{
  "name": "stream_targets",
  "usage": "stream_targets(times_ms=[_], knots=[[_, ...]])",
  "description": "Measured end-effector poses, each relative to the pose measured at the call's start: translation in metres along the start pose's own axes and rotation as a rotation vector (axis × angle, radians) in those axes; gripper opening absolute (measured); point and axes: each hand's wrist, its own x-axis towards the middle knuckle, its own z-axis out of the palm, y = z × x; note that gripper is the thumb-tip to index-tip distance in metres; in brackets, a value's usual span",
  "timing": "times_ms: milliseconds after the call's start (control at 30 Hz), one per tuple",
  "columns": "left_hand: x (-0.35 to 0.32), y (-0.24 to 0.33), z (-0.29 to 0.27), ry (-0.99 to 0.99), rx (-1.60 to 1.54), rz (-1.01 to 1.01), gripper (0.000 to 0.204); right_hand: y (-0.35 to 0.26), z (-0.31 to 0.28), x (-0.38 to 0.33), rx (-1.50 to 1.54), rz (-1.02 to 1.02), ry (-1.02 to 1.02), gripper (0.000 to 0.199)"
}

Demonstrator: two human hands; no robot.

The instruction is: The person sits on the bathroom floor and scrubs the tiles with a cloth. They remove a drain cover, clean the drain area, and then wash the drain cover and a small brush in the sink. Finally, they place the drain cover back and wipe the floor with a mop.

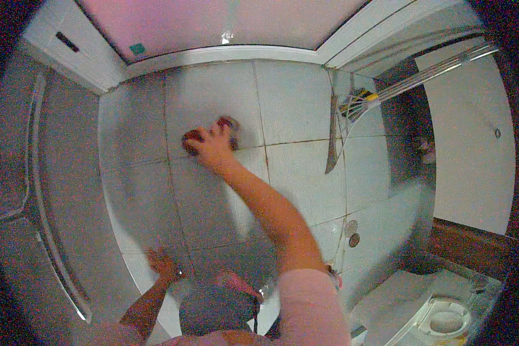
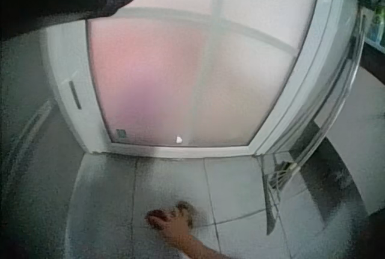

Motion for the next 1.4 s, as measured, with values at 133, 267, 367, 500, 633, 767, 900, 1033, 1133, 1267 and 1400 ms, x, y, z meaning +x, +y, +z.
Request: stream_targets(times_ms=[133,267,367,500,633,767,900,1033,1133,1267,1400], knots=[[-0.006,0.006,-0.01,-0.008,0.029,0.014,0.149,-0.011,0.062,0.028,0.039,0.155,0.154,0.052],[-0.004,0.009,-0.005,-0.063,0.025,-0.063,0.149,0.023,0.056,-0.038,0.187,0.083,0.148,0.053],[-0.035,0.05,-0.062,-0.248,0.191,-0.079,0.149,0.071,0.023,-0.132,0.177,0.137,0.159,0.052],[0.002,0.005,0.0,-0.06,0.049,-0.065,0.148,0.092,-0.032,-0.243,0.063,0.357,0.058,0.053],[0.009,0.01,0.007,-0.12,0.155,-0.083,0.149,0.092,-0.047,-0.326,-0.036,0.565,-0.13,0.05],[-0.001,0.007,-0.005,-0.099,0.077,-0.096,0.149,0.087,-0.08,-0.286,-0.08,0.325,0.036,0.039],[-0.02,0.031,-0.03,-0.112,0.191,-0.143,0.15,0.11,-0.097,-0.173,-0.147,0.197,0.164,0.037],[-0.035,0.069,-0.052,-0.239,0.16,-0.144,0.152,0.178,-0.03,-0.108,-0.198,0.361,0.095,0.049],[0.007,-0.001,-0.004,-0.145,0.233,-0.096,0.153,0.188,0.009,-0.066,-0.15,0.433,0.127,0.049],[0.007,0.004,-0.004,-0.206,0.161,-0.086,0.154,0.22,0.008,-0.079,-0.182,0.604,0.118,0.052],[0.005,0.003,0.003,-0.11,0.174,-0.131,0.154,0.216,0.005,-0.124,-0.232,0.579,0.251,0.045]])
